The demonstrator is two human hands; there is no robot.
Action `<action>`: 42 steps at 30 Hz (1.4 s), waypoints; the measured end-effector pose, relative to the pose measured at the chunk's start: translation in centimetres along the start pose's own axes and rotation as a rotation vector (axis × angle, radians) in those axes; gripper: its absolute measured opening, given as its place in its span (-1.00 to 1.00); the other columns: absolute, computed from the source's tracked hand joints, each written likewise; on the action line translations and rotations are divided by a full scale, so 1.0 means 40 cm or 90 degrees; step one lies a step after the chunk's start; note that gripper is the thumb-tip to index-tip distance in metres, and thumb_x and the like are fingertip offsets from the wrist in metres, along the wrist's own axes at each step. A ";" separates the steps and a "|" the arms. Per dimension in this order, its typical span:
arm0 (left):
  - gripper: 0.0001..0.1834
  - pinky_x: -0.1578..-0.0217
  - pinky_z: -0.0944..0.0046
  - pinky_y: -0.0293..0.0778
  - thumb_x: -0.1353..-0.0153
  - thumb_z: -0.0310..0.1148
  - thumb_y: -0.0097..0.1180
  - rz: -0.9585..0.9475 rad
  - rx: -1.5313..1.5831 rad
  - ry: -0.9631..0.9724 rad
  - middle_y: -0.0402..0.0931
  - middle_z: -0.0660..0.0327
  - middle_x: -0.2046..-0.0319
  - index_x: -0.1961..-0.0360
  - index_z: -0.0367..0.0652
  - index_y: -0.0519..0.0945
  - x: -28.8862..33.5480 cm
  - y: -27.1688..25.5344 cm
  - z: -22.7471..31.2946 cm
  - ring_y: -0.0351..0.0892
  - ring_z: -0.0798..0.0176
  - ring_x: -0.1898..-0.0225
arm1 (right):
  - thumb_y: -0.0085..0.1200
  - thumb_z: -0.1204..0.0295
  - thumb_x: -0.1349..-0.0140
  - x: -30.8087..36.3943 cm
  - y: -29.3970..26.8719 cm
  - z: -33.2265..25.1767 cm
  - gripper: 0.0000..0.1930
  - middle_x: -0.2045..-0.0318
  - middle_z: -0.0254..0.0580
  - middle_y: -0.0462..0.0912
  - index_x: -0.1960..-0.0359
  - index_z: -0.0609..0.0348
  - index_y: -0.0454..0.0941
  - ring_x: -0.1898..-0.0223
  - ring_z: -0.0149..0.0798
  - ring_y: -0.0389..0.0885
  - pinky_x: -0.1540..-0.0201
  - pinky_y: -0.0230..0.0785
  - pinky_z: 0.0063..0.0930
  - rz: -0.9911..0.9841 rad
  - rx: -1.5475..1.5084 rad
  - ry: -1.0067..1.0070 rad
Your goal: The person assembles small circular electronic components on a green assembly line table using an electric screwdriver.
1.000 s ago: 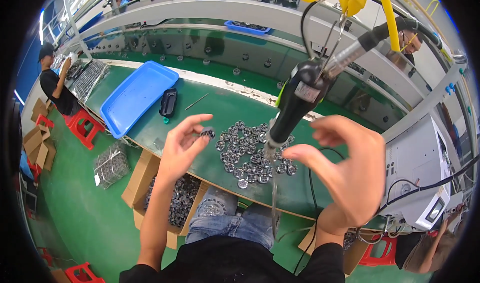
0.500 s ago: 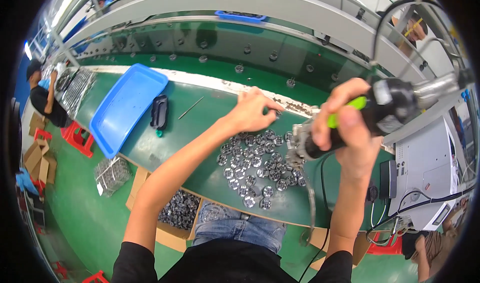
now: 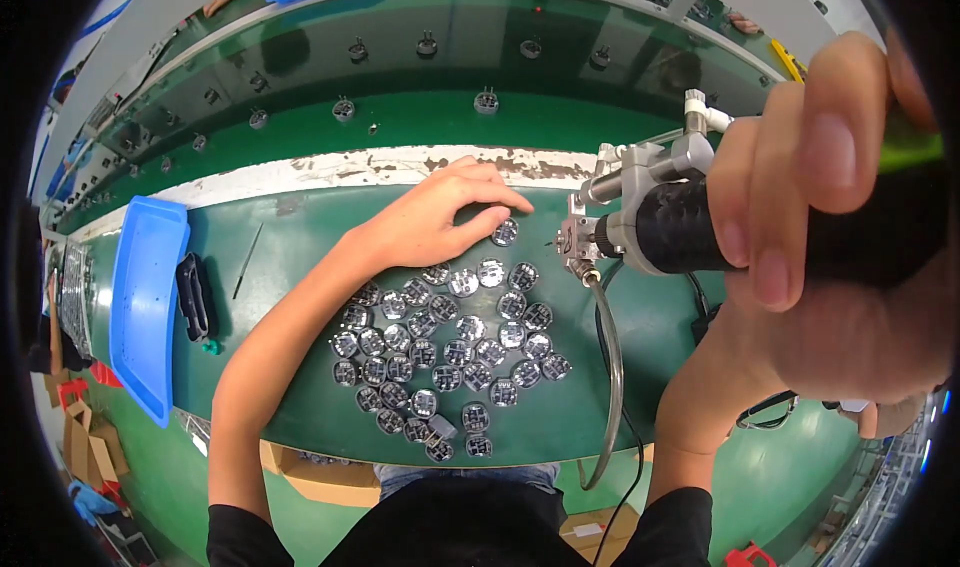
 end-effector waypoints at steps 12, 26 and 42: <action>-0.61 -0.09 0.12 0.43 -0.05 -0.26 0.51 -0.017 -0.003 0.083 0.53 0.27 0.22 0.07 -0.12 0.78 0.013 0.004 0.005 0.51 0.10 0.04 | 0.08 0.13 -0.42 0.029 0.007 0.083 -0.63 0.33 -0.26 0.45 0.11 0.21 0.33 0.69 -0.52 0.32 0.55 0.26 -0.60 0.010 0.023 0.048; -0.69 -0.06 0.08 0.38 -0.01 -0.23 0.52 0.003 -0.021 0.093 0.57 0.28 0.18 0.29 -0.17 0.73 0.020 0.008 0.004 0.51 0.10 0.05 | 0.07 0.13 -0.41 0.030 0.016 0.145 -0.62 0.33 -0.26 0.45 0.11 0.22 0.35 0.68 -0.52 0.32 0.54 0.26 -0.59 -0.007 0.038 0.095; -0.65 -0.05 0.07 0.39 -0.05 -0.17 0.51 0.000 -0.034 0.102 0.58 0.26 0.15 0.21 -0.15 0.77 0.018 0.011 0.005 0.52 0.09 0.03 | 0.06 0.12 -0.41 0.019 0.040 0.157 -0.62 0.33 -0.25 0.44 0.10 0.24 0.37 0.67 -0.52 0.31 0.53 0.26 -0.59 -0.018 0.028 0.092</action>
Point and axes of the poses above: each hand's wrist, its own x-axis away from the middle knuckle, its own y-axis out of the palm, z = x × y, the point moved 8 cm from there along -x, towards the middle knuckle
